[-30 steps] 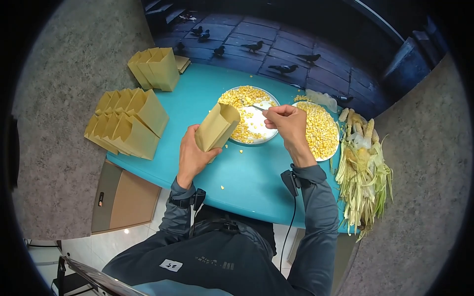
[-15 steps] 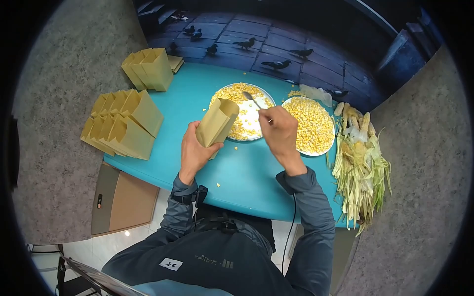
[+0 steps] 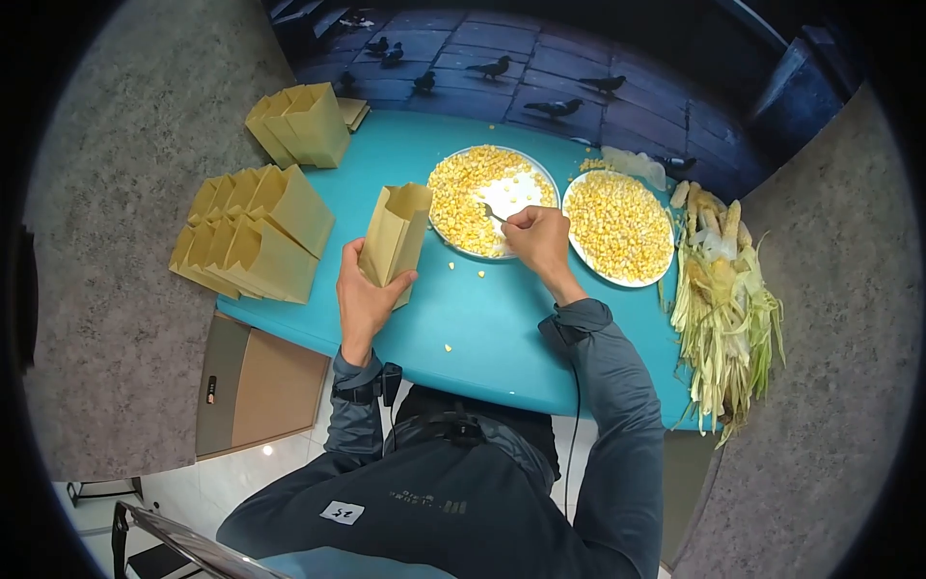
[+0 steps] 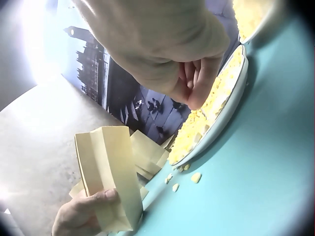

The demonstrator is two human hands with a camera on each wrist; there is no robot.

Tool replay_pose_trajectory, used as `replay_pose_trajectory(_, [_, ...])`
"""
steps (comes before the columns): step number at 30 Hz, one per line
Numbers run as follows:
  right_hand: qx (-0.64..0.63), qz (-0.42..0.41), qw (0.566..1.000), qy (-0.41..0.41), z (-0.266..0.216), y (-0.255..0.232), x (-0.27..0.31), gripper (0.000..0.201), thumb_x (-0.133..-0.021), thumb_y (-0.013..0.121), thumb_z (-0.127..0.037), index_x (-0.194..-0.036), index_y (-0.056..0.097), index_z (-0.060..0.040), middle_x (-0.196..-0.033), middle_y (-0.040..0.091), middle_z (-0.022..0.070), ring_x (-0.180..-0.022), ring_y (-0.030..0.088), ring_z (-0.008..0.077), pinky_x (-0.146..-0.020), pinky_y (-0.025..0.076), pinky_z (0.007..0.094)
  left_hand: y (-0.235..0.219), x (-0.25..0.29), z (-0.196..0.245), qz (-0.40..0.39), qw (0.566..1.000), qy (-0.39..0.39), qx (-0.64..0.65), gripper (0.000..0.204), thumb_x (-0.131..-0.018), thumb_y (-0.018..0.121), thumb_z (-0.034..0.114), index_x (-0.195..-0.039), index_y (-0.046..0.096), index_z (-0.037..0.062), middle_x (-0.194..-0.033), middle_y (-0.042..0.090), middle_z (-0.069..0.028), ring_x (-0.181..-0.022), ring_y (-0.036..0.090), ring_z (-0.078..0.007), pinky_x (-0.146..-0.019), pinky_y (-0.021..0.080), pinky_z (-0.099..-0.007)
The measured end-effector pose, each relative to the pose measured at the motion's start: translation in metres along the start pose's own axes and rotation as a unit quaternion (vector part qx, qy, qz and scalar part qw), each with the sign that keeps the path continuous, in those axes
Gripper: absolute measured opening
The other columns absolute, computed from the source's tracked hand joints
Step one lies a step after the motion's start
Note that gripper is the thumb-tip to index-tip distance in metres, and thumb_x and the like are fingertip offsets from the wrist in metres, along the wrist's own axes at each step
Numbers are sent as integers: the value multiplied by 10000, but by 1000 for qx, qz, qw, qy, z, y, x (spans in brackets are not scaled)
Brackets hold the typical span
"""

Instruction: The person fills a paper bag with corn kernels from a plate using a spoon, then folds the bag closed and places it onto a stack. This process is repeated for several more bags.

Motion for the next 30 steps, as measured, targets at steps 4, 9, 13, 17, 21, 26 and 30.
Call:
replay_pose_trajectory(4, [-183, -71, 974, 115, -5, 12, 8, 99, -859, 833, 4, -897, 771, 72, -794, 776, 131, -665, 749, 164, -613, 623, 283, -4, 1, 5, -19, 999, -19, 25, 821, -671, 1012, 183, -1327, 555, -1, -1223, 686, -225, -1150, 661, -418, -985, 540, -491])
replay_pose_trajectory(9, [-267, -60, 948, 161, -8, 4, 1, 151, -849, 857, 19, -928, 751, 91, -862, 773, 154, -713, 760, 183, -632, 649, 280, 0, 2, 9, -36, 999, 5, 28, 835, -667, 1013, 176, -1341, 552, 3, -1240, 683, -231, -1163, 655, -420, -993, 536, -500])
replay_pose_trajectory(13, [-276, -26, 950, 140, -24, -21, -1, 169, -844, 865, 17, -943, 752, 94, -869, 773, 153, -727, 764, 186, -651, 656, 274, 6, 1, 11, -27, 999, 22, -6, 847, -672, 1025, 205, -1350, 555, 16, -1251, 717, -207, -1146, 710, -369, -982, 569, -454])
replay_pose_trajectory(17, [-259, -14, 963, 78, -61, -50, 10, 177, -869, 863, -13, -979, 761, 83, -860, 777, 130, -721, 758, 166, -665, 643, 265, 17, 2, 20, -48, 998, 34, -13, 853, -670, 1024, 212, -1351, 556, 3, -1251, 708, -216, -1159, 694, -382, -990, 563, -462])
replay_pose_trajectory(21, [-154, -6, 984, -85, -81, -57, 31, 140, -882, 845, -22, -999, 786, 28, -864, 792, 87, -717, 748, 138, -640, 602, 268, 33, -3, 30, -59, 997, 37, -11, 859, -672, 1023, 223, -1357, 555, -1, -1253, 698, -220, -1162, 686, -383, -993, 560, -464])
replay_pose_trajectory(26, [86, 112, 921, -363, -103, -52, 62, 41, -866, 783, 22, -884, 773, -13, -816, 754, 95, -713, 728, 197, -586, 546, 325, 41, -4, 33, -60, 998, 31, -8, 845, -683, 1019, 222, -1354, 554, 1, -1243, 710, -216, -1149, 699, -379, -980, 568, -464])
replay_pose_trajectory(30, [38, 138, 949, -282, -79, -55, 55, 18, -870, 777, 4, -859, 770, -8, -775, 736, 110, -661, 716, 219, -587, 537, 330, 32, -3, 22, -40, 999, 23, 15, 822, -695, 1015, 218, -1347, 557, 17, -1228, 721, -209, -1134, 713, -370, -965, 578, -456])
Point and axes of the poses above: each hand's wrist, its own x-axis away from the middle knuckle, its own y-axis out of the palm, z = x × y, the point moved 3 cm from there along -x, towards the middle knuckle
